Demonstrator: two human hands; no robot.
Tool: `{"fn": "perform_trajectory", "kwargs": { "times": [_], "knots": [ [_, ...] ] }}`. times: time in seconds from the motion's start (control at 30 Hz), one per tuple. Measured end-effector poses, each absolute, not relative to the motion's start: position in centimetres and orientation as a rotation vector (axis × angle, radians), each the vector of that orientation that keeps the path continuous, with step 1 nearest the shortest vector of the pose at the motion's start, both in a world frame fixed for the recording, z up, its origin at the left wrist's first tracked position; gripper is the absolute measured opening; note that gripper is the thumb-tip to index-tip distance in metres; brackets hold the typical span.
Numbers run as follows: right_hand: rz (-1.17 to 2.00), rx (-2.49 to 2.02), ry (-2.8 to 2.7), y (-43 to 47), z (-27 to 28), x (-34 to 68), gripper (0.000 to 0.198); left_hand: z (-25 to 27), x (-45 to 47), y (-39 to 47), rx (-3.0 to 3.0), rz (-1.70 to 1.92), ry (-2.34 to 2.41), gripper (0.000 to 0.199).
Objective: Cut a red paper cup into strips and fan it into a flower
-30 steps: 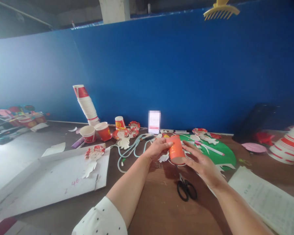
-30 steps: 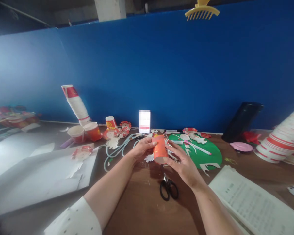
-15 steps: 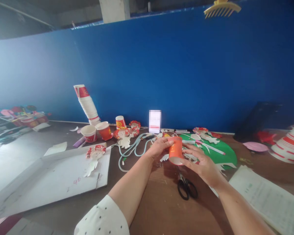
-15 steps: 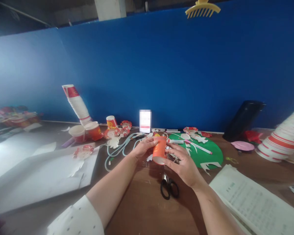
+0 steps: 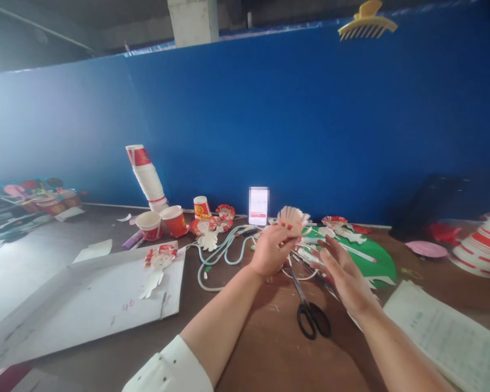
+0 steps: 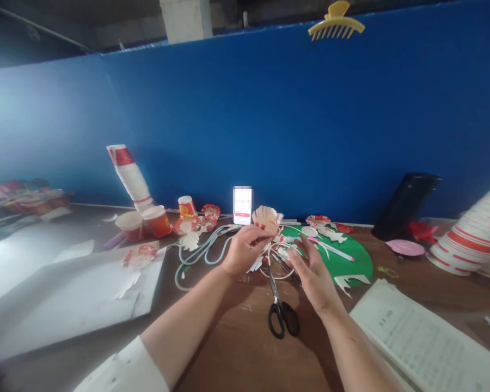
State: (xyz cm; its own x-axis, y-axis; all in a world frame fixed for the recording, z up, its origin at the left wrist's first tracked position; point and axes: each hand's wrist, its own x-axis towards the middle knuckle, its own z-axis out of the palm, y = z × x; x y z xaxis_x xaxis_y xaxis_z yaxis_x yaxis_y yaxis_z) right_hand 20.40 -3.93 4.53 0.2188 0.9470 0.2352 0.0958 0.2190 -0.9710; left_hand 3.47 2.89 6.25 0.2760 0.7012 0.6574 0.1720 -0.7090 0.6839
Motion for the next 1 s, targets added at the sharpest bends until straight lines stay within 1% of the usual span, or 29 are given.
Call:
{"fn": "perform_trajectory", "kwargs": {
  "times": [0.1,0.17,0.23,0.33,0.43,0.53,0.67,0.7,0.73,0.77,0.83,0.87,0.9,0.93,1.0],
  "knots": [
    [1.106,-1.007,-1.010,-4.1,4.8,19.8,0.064,5.5,4.2,1.8,2.530,1.394,0.799,0.028],
    [1.174,-0.948,-0.976,-4.1,5.1,19.4,0.057,4.8,4.6,1.1,2.722,1.270,0.755,0.028],
    [1.168,-0.955,-0.958,-4.0,5.2,19.3,0.050,4.2,4.9,0.7,2.814,1.206,0.702,0.030],
    [1.022,-1.078,-0.914,-3.4,4.7,19.7,0.044,3.7,5.0,0.5,2.867,1.176,0.624,0.031],
    [0.737,-1.342,-0.958,-2.9,4.3,20.4,0.049,3.5,5.0,0.2,2.877,1.187,0.567,0.030],
    [0.452,-1.613,-1.071,-3.1,4.5,20.8,0.054,3.5,5.0,0.0,2.770,1.342,0.610,0.025],
    [0.295,-1.749,-1.106,-3.4,4.8,20.8,0.057,3.7,5.1,-0.3,2.424,1.626,0.875,0.014],
    [0.271,-1.756,-1.114,-3.5,4.8,20.8,0.058,3.8,5.1,-0.3,2.334,1.657,0.932,0.015],
    [0.249,-1.759,-1.127,-3.5,4.8,20.8,0.059,3.9,5.1,-0.4,2.256,1.665,0.971,0.022],
    [0.220,-1.759,-1.152,-3.6,4.7,20.8,0.061,3.9,5.2,-0.4,2.199,1.646,0.995,0.035],
    [0.152,-1.753,-1.225,-3.7,4.6,20.7,0.066,4.0,5.5,-0.5,2.132,1.544,1.004,0.069],
    [0.120,-1.747,-1.264,-3.8,4.5,20.6,0.069,4.0,5.7,-0.6,2.109,1.470,0.996,0.083],
    [0.097,-1.737,-1.298,-3.9,4.5,20.4,0.070,3.9,5.9,-0.6,2.083,1.392,0.988,0.092],
    [0.083,-1.724,-1.327,-4.0,4.6,20.3,0.070,3.9,6.0,-0.7,2.048,1.320,0.983,0.096],
    [0.074,-1.712,-1.366,-4.3,4.8,20.0,0.067,4.0,6.3,-0.8,1.974,1.229,0.976,0.093]
  ]
}}
